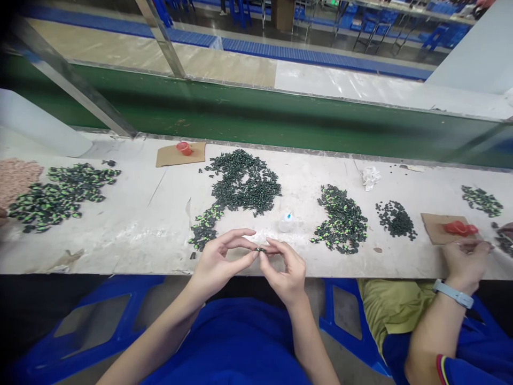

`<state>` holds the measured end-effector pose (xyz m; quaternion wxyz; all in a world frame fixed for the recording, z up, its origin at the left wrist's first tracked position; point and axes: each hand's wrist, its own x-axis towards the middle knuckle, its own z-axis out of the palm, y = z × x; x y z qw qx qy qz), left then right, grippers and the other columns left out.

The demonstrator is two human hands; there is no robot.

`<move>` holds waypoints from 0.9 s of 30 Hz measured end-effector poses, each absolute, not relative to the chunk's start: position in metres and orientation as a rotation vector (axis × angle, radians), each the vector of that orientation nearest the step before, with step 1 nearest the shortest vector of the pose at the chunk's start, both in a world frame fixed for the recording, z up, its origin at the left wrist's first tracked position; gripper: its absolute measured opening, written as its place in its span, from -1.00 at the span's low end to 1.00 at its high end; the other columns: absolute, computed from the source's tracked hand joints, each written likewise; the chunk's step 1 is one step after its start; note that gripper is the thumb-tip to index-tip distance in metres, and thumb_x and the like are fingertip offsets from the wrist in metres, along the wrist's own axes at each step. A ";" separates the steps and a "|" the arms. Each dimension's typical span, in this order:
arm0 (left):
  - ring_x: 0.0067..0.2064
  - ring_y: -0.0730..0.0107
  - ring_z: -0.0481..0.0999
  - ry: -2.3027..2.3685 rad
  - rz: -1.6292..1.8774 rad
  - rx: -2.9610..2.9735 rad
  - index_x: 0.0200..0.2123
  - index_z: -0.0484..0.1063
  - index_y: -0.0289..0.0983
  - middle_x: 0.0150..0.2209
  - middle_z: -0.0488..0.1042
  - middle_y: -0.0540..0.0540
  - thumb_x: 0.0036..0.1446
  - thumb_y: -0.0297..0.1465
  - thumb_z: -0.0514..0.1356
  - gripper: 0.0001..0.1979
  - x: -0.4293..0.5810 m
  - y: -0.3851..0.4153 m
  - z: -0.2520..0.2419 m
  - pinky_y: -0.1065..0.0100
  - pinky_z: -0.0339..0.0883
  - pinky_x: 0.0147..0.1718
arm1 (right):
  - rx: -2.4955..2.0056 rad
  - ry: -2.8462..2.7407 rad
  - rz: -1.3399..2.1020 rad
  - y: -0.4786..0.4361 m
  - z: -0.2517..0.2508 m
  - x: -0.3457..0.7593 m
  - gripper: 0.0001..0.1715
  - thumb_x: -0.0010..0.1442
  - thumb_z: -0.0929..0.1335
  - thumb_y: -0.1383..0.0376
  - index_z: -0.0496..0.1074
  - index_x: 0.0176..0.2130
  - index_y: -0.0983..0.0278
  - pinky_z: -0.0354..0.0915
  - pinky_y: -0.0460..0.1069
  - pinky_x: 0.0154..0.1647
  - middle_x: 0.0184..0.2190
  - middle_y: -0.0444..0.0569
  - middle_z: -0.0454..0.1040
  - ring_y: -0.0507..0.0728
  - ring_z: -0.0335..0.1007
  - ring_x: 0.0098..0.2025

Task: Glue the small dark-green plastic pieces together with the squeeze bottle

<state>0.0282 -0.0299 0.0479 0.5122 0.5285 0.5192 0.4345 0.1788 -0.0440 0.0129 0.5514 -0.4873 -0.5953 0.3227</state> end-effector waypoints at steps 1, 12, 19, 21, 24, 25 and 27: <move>-0.31 0.28 0.60 1.236 1.034 1.277 -0.18 0.44 -0.25 -0.41 0.62 -0.05 -0.04 -0.41 0.28 -0.71 0.028 -0.030 0.049 0.28 0.44 -0.17 | -1.152 -1.399 0.783 -0.044 0.013 0.180 -0.67 0.06 0.42 0.36 0.48 -0.12 0.20 0.49 0.04 -0.25 -0.36 -0.05 0.59 0.10 0.54 -0.36; -0.28 0.29 0.59 1.264 0.997 1.313 -0.18 0.45 -0.25 -0.44 0.60 -0.04 -0.03 -0.45 0.25 -0.73 0.029 -0.035 0.054 0.31 0.41 -0.18 | -1.138 -1.228 0.899 -0.047 0.012 0.170 -0.82 0.01 0.43 0.30 0.43 -0.30 0.22 0.46 -0.06 -0.40 -0.44 -0.10 0.48 0.04 0.47 -0.45; -0.22 0.30 0.58 1.239 1.083 1.493 -0.16 0.47 -0.25 -0.28 0.59 -0.09 0.08 -0.41 0.23 -0.78 0.031 -0.036 0.044 0.31 0.42 -0.16 | -1.166 -1.044 0.982 -0.043 0.009 0.169 -0.74 -0.01 0.45 0.24 0.47 -0.25 0.23 0.46 -0.05 -0.38 -0.51 -0.12 0.47 0.05 0.46 -0.46; -0.22 0.28 0.57 1.253 1.113 1.601 -0.16 0.48 -0.24 -0.29 0.59 -0.09 0.10 -0.42 0.23 -0.80 0.030 -0.035 0.041 0.27 0.40 -0.14 | -1.157 -1.017 1.019 -0.041 0.009 0.169 -0.73 -0.01 0.46 0.23 0.48 -0.25 0.23 0.44 -0.07 -0.41 -0.50 -0.12 0.47 0.04 0.46 -0.46; -0.23 0.25 0.56 1.295 1.129 1.767 -0.15 0.48 -0.21 -0.33 0.61 -0.07 0.13 -0.42 0.22 -0.81 0.027 -0.033 0.038 0.22 0.37 -0.13 | -1.149 -1.015 1.075 -0.040 0.009 0.170 -0.72 0.00 0.46 0.23 0.49 -0.23 0.22 0.45 -0.06 -0.39 -0.48 -0.11 0.50 0.05 0.47 -0.44; -0.24 0.25 0.55 1.307 1.128 1.813 -0.14 0.48 -0.20 -0.34 0.61 -0.07 0.15 -0.42 0.21 -0.81 0.026 -0.032 0.038 0.22 0.36 -0.13 | -1.145 -1.017 1.095 -0.040 0.009 0.170 -0.71 0.00 0.47 0.23 0.49 -0.22 0.22 0.46 -0.05 -0.37 -0.47 -0.11 0.51 0.06 0.48 -0.43; -0.25 0.26 0.55 1.319 1.128 1.892 -0.12 0.47 -0.20 -0.36 0.61 -0.06 0.17 -0.43 0.19 -0.80 0.024 -0.031 0.037 0.22 0.35 -0.15 | -1.130 -1.024 1.130 -0.040 0.009 0.170 -0.69 -0.01 0.47 0.23 0.49 -0.20 0.23 0.46 -0.03 -0.35 -0.46 -0.09 0.53 0.07 0.49 -0.42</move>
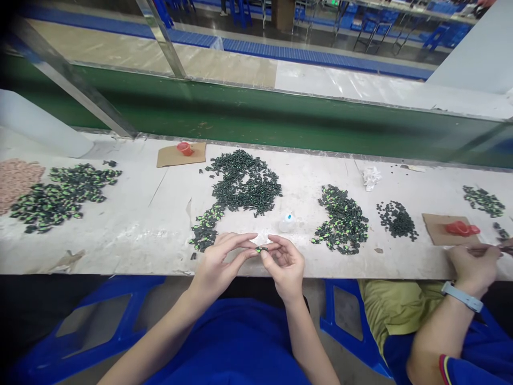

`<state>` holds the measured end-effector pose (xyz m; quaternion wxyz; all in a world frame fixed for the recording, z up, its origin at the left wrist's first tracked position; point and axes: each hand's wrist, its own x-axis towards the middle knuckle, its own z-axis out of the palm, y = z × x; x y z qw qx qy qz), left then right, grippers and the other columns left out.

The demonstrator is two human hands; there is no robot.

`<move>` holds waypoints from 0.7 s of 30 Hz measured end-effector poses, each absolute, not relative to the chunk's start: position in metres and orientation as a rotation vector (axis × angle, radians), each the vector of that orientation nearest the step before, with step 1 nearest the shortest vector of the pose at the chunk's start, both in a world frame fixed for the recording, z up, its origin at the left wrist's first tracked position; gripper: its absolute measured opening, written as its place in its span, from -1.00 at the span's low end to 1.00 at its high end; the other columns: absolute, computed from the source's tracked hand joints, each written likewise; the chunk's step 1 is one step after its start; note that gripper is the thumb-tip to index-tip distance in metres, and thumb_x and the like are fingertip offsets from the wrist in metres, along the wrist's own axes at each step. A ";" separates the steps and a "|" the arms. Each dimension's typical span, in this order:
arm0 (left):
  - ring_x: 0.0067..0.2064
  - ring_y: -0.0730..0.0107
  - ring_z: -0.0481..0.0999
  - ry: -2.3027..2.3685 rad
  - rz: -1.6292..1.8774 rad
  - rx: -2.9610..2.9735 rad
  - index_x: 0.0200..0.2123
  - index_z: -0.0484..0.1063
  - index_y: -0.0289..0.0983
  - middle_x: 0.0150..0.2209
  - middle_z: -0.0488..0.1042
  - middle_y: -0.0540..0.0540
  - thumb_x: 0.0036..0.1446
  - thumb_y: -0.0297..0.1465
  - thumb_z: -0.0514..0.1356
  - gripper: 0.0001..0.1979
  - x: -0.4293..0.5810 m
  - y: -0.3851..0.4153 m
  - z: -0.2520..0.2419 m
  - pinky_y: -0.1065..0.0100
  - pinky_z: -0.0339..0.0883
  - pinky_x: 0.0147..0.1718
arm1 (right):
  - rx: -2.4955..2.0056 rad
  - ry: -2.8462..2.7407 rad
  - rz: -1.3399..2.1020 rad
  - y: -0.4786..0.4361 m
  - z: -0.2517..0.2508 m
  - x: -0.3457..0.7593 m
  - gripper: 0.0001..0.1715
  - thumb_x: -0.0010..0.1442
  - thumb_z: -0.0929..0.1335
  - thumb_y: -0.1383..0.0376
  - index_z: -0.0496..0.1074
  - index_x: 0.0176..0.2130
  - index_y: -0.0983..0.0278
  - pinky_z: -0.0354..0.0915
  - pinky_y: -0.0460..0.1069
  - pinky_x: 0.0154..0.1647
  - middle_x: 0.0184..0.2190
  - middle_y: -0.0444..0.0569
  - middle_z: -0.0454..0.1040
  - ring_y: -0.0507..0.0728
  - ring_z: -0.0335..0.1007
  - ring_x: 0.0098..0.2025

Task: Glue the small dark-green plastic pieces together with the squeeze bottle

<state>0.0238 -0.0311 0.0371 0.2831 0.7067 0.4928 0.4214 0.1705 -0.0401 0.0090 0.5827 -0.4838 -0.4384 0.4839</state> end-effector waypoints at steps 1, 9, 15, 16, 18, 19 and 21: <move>-0.26 0.27 0.54 1.321 1.131 1.925 -0.10 0.46 -0.21 -0.36 0.61 -0.05 0.18 -0.44 0.18 -0.80 0.023 -0.031 0.037 0.23 0.35 -0.16 | -1.121 -1.029 1.143 -0.040 0.009 0.171 -0.69 -0.01 0.47 0.24 0.49 -0.20 0.23 0.46 -0.03 -0.34 -0.45 -0.08 0.53 0.07 0.49 -0.42; -0.27 0.30 0.54 1.269 1.113 1.968 -0.08 0.45 -0.22 -0.35 0.58 -0.08 0.21 -0.48 0.12 -0.78 0.023 -0.033 0.032 0.30 0.41 -0.23 | -1.181 -1.106 1.144 -0.040 0.007 0.175 -0.76 -0.07 0.46 0.32 0.48 -0.30 0.23 0.40 -0.10 -0.43 -0.54 -0.14 0.46 0.02 0.42 -0.47; -0.19 0.31 0.54 1.194 0.981 1.894 -0.04 0.39 -0.21 -0.27 0.56 -0.08 0.21 -0.47 0.12 -0.75 0.027 -0.032 0.025 0.29 0.42 -0.16 | -1.217 -1.210 1.149 -0.039 0.005 0.183 -0.80 -0.03 0.45 0.30 0.48 -0.30 0.22 0.41 -0.07 -0.42 -0.52 -0.13 0.47 0.04 0.42 -0.47; -0.15 0.29 0.53 1.191 0.950 1.911 -0.03 0.37 -0.21 -0.23 0.56 -0.09 0.21 -0.45 0.12 -0.74 0.025 -0.029 0.024 0.28 0.42 -0.14 | -1.235 -1.229 1.137 -0.039 0.003 0.185 -0.81 -0.02 0.44 0.29 0.48 -0.30 0.23 0.41 -0.05 -0.41 -0.51 -0.11 0.48 0.05 0.43 -0.46; -0.09 0.23 0.49 1.259 0.921 1.988 -0.04 0.39 -0.21 -0.16 0.55 -0.13 0.20 -0.42 0.13 -0.75 0.015 -0.021 0.020 0.20 0.39 -0.10 | -1.290 -1.245 1.068 -0.038 -0.001 0.194 -0.83 -0.01 0.45 0.26 0.49 -0.32 0.24 0.43 -0.03 -0.38 -0.48 -0.09 0.50 0.07 0.44 -0.45; -0.07 0.18 0.47 1.344 0.918 2.039 -0.07 0.41 -0.21 -0.14 0.54 -0.14 0.20 -0.41 0.13 -0.77 0.009 -0.016 0.018 0.15 0.36 -0.08 | -1.333 -1.231 1.005 -0.037 -0.003 0.200 -0.83 0.00 0.45 0.25 0.49 -0.33 0.24 0.43 -0.02 -0.38 -0.47 -0.07 0.51 0.07 0.45 -0.44; -0.07 0.10 0.45 1.623 0.925 2.085 -0.15 0.45 -0.22 -0.16 0.55 -0.14 0.20 -0.41 0.12 -0.83 -0.007 -0.005 0.015 0.07 0.31 -0.09 | -1.443 -1.150 0.819 -0.035 -0.007 0.215 -0.80 -0.02 0.46 0.21 0.49 -0.35 0.26 0.42 0.01 -0.37 -0.46 -0.05 0.51 0.09 0.45 -0.43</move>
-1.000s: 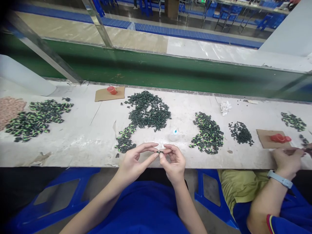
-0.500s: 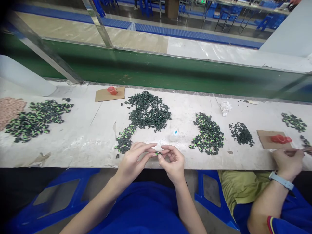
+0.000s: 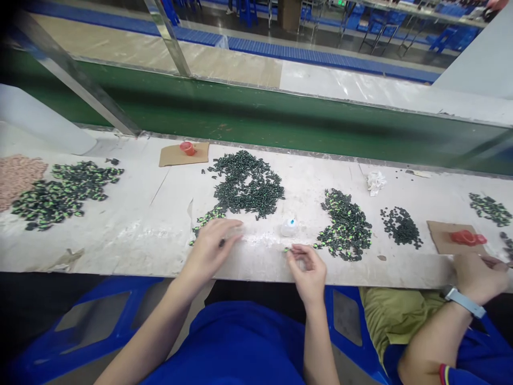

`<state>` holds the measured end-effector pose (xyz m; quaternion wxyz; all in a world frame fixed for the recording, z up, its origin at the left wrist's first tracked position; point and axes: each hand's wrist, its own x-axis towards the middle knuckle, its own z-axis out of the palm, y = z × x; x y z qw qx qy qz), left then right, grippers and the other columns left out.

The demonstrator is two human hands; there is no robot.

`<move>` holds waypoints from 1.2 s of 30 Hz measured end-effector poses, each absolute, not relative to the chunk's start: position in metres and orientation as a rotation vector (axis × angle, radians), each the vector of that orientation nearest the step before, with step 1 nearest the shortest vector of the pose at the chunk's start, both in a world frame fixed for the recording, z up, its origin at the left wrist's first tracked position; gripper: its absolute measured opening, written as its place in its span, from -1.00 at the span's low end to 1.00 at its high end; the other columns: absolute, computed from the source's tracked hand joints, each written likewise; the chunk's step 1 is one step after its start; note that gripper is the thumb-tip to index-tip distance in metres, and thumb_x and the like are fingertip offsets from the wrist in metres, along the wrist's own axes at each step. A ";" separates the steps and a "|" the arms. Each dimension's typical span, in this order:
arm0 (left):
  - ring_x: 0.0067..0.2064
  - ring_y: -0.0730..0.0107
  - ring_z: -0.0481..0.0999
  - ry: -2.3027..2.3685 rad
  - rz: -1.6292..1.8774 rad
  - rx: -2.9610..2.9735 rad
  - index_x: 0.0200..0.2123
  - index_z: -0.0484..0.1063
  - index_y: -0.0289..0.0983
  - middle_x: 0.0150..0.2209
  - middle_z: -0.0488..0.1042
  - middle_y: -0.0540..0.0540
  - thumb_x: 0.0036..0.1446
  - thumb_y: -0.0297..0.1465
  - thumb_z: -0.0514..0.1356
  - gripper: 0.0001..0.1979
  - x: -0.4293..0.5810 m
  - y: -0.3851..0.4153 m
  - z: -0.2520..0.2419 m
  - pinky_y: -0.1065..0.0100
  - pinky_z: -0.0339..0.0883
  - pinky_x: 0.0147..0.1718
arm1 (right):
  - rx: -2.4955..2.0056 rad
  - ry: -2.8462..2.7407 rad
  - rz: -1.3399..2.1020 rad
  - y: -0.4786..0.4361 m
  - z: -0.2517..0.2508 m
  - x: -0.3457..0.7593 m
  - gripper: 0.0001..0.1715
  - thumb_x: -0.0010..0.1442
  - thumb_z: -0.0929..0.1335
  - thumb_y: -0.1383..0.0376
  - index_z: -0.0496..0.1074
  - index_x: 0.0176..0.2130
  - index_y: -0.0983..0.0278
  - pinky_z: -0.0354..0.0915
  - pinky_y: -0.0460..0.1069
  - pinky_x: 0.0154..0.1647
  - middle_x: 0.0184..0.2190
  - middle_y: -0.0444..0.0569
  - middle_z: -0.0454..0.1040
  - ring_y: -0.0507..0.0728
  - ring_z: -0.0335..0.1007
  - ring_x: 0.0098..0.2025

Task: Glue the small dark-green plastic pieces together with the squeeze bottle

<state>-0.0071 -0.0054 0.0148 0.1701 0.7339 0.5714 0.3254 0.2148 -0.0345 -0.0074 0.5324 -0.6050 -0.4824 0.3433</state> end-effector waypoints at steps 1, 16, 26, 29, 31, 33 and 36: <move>-0.09 0.06 0.44 1.781 0.907 2.077 -0.18 0.47 -0.23 -0.17 0.55 -0.16 0.20 -0.40 0.12 -0.84 -0.015 0.000 0.014 0.06 0.30 -0.11 | -1.504 -1.083 0.697 -0.033 -0.009 0.223 -0.77 -0.02 0.47 0.20 0.49 -0.36 0.28 0.41 0.02 -0.35 -0.45 -0.05 0.51 0.09 0.44 -0.42; -0.15 0.05 0.37 2.080 0.855 2.060 -0.35 0.47 -0.26 -0.24 0.55 -0.16 0.20 -0.45 0.10 -0.85 -0.036 0.021 -0.001 0.13 0.24 -0.22 | -1.654 -1.567 0.217 0.003 -0.017 0.209 -0.55 0.05 0.42 0.04 0.38 -0.13 0.22 0.15 0.29 0.08 -0.05 0.12 0.39 0.32 0.15 0.07; -0.17 0.25 0.46 1.511 0.812 2.307 -0.29 0.41 -0.23 -0.29 0.57 -0.05 0.25 -0.46 0.11 -0.91 0.004 0.000 -0.008 0.17 0.15 -0.11 | -1.429 -1.188 0.799 -0.009 -0.010 0.204 -0.58 -0.06 0.48 0.13 0.28 -0.29 0.22 0.37 0.09 -0.22 -0.31 -0.02 0.49 0.18 0.47 -0.24; -0.15 0.24 0.47 1.455 0.742 2.263 -0.26 0.40 -0.23 -0.25 0.57 -0.06 0.21 -0.43 0.16 -0.97 0.000 0.001 -0.009 0.17 0.16 -0.09 | -1.389 -1.048 0.752 -0.014 -0.007 0.207 -0.57 -0.14 0.51 0.14 0.38 -0.29 0.25 0.35 0.02 -0.30 -0.35 -0.07 0.46 0.13 0.43 -0.31; -0.12 0.24 0.48 1.424 0.712 2.227 -0.21 0.39 -0.22 -0.21 0.56 -0.07 0.19 -0.42 0.18 -0.91 -0.004 0.002 -0.008 0.17 0.18 -0.06 | -1.370 -0.977 0.818 -0.015 -0.007 0.208 -0.59 -0.14 0.50 0.13 0.43 -0.30 0.27 0.33 -0.02 -0.37 -0.41 -0.09 0.46 0.10 0.41 -0.38; -0.09 0.23 0.48 1.399 0.706 2.203 -0.16 0.38 -0.22 -0.17 0.56 -0.08 0.17 -0.42 0.19 -0.85 -0.005 0.002 -0.006 0.17 0.19 -0.03 | -1.364 -0.934 0.885 -0.014 -0.007 0.207 -0.61 -0.11 0.48 0.11 0.45 -0.31 0.28 0.30 -0.05 -0.46 -0.46 -0.10 0.46 0.07 0.38 -0.45; -0.07 0.24 0.50 1.339 0.716 2.173 -0.14 0.38 -0.20 -0.14 0.56 -0.09 0.17 -0.44 0.18 -0.83 -0.002 0.003 -0.005 0.17 0.21 -0.02 | -1.396 -0.912 0.902 -0.012 -0.006 0.203 -0.63 -0.06 0.44 0.07 0.45 -0.35 0.30 0.27 -0.07 -0.54 -0.51 -0.10 0.45 0.06 0.34 -0.50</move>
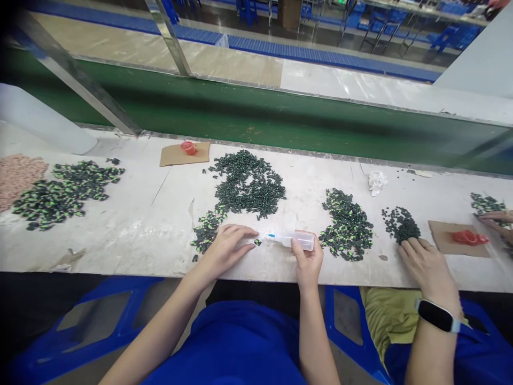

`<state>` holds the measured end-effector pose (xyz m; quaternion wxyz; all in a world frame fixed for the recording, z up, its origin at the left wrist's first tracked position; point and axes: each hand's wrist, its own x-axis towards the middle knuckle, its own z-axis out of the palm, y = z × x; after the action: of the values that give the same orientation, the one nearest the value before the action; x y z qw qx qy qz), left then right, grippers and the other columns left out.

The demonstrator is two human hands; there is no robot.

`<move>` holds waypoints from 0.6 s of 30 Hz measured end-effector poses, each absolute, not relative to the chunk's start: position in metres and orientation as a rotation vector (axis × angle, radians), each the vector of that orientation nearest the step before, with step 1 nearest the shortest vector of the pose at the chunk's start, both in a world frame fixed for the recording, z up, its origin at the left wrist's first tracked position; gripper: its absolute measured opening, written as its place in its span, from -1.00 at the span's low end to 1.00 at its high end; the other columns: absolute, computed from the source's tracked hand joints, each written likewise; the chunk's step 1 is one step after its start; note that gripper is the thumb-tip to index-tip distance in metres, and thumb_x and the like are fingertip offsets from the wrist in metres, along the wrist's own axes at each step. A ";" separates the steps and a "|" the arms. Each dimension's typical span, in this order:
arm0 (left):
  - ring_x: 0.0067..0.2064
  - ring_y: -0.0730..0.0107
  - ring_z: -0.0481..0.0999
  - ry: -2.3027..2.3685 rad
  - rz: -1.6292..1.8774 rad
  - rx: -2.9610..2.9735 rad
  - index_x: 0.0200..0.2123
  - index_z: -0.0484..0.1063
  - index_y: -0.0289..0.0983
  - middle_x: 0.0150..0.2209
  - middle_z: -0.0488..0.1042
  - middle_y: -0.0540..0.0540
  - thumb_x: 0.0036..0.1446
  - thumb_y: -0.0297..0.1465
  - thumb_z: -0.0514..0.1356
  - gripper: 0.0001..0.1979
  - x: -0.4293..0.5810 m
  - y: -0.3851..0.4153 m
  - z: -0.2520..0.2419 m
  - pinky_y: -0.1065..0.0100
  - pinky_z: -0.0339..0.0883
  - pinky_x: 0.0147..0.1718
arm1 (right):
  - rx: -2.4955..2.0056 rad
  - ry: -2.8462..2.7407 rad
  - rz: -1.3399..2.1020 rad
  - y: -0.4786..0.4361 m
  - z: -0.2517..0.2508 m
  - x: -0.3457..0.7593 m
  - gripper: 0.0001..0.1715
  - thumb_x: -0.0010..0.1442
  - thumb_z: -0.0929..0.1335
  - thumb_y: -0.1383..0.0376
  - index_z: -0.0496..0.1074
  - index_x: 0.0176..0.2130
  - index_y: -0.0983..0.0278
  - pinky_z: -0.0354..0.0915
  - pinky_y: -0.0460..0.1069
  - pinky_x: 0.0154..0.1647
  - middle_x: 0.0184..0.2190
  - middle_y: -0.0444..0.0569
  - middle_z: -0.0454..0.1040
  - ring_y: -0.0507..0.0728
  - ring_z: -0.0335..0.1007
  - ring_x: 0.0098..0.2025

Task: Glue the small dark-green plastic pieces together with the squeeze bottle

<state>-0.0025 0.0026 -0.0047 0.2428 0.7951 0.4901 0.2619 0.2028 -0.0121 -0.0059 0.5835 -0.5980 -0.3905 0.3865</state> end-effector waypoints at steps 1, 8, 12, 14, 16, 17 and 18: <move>-0.08 0.25 0.51 1.320 0.724 2.157 -0.15 0.37 -0.20 -0.16 0.57 -0.08 0.16 -0.45 0.17 -0.84 -0.001 0.003 -0.005 0.16 0.22 -0.02 | -1.409 -0.916 0.898 -0.012 -0.004 0.201 -0.64 -0.05 0.44 0.07 0.44 -0.37 0.30 0.26 -0.07 -0.55 -0.53 -0.10 0.45 0.06 0.34 -0.51; -0.21 0.27 0.60 1.341 0.834 2.064 -0.21 0.37 -0.19 -0.29 0.64 -0.03 0.11 -0.42 0.25 -0.84 0.003 0.003 -0.014 0.08 0.21 0.03 | -1.472 -1.081 0.896 -0.016 0.001 0.190 -0.71 0.00 0.41 0.10 0.40 -0.45 0.28 0.29 -0.04 -0.47 -0.55 -0.10 0.45 0.08 0.34 -0.50; -0.27 0.30 0.62 1.375 0.890 2.083 -0.27 0.39 -0.20 -0.33 0.64 -0.01 0.11 -0.41 0.25 -0.89 0.003 0.000 -0.016 0.08 0.19 0.05 | -1.492 -1.082 0.920 -0.017 -0.003 0.190 -0.71 0.01 0.41 0.11 0.39 -0.47 0.28 0.27 -0.06 -0.48 -0.56 -0.12 0.43 0.06 0.32 -0.50; -0.28 0.31 0.62 1.387 0.912 2.092 -0.29 0.39 -0.20 -0.34 0.64 0.00 0.12 -0.40 0.26 -0.91 0.003 -0.002 -0.017 0.08 0.19 0.05 | -1.498 -1.085 0.928 -0.017 -0.004 0.190 -0.71 0.01 0.42 0.11 0.39 -0.48 0.28 0.25 -0.06 -0.49 -0.57 -0.13 0.42 0.05 0.30 -0.51; -0.29 0.32 0.62 1.393 0.925 2.096 -0.29 0.40 -0.20 -0.34 0.64 0.00 0.12 -0.40 0.26 -0.91 0.004 -0.003 -0.017 0.08 0.19 0.05 | -1.499 -1.093 0.933 -0.017 -0.004 0.190 -0.71 0.00 0.42 0.11 0.38 -0.49 0.28 0.24 -0.07 -0.49 -0.58 -0.14 0.40 0.05 0.28 -0.52; -0.30 0.32 0.62 1.395 0.928 2.096 -0.29 0.41 -0.20 -0.34 0.64 0.01 0.12 -0.40 0.26 -0.91 0.004 -0.003 -0.017 0.09 0.19 0.05 | -1.499 -1.096 0.933 -0.016 -0.004 0.190 -0.71 0.00 0.42 0.11 0.38 -0.49 0.28 0.24 -0.07 -0.50 -0.59 -0.14 0.40 0.05 0.28 -0.52; -0.30 0.32 0.62 1.397 0.927 2.093 -0.29 0.41 -0.20 -0.35 0.64 0.01 0.12 -0.40 0.26 -0.92 0.004 -0.003 -0.017 0.09 0.19 0.05 | -1.499 -1.099 0.934 -0.016 -0.003 0.190 -0.71 0.00 0.41 0.11 0.38 -0.49 0.28 0.24 -0.07 -0.50 -0.59 -0.14 0.40 0.05 0.28 -0.52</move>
<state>0.0038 -0.0028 -0.0172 0.2279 0.7600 0.5072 0.3365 0.1900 -0.0160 -0.0034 0.5061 -0.6215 -0.4558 0.3871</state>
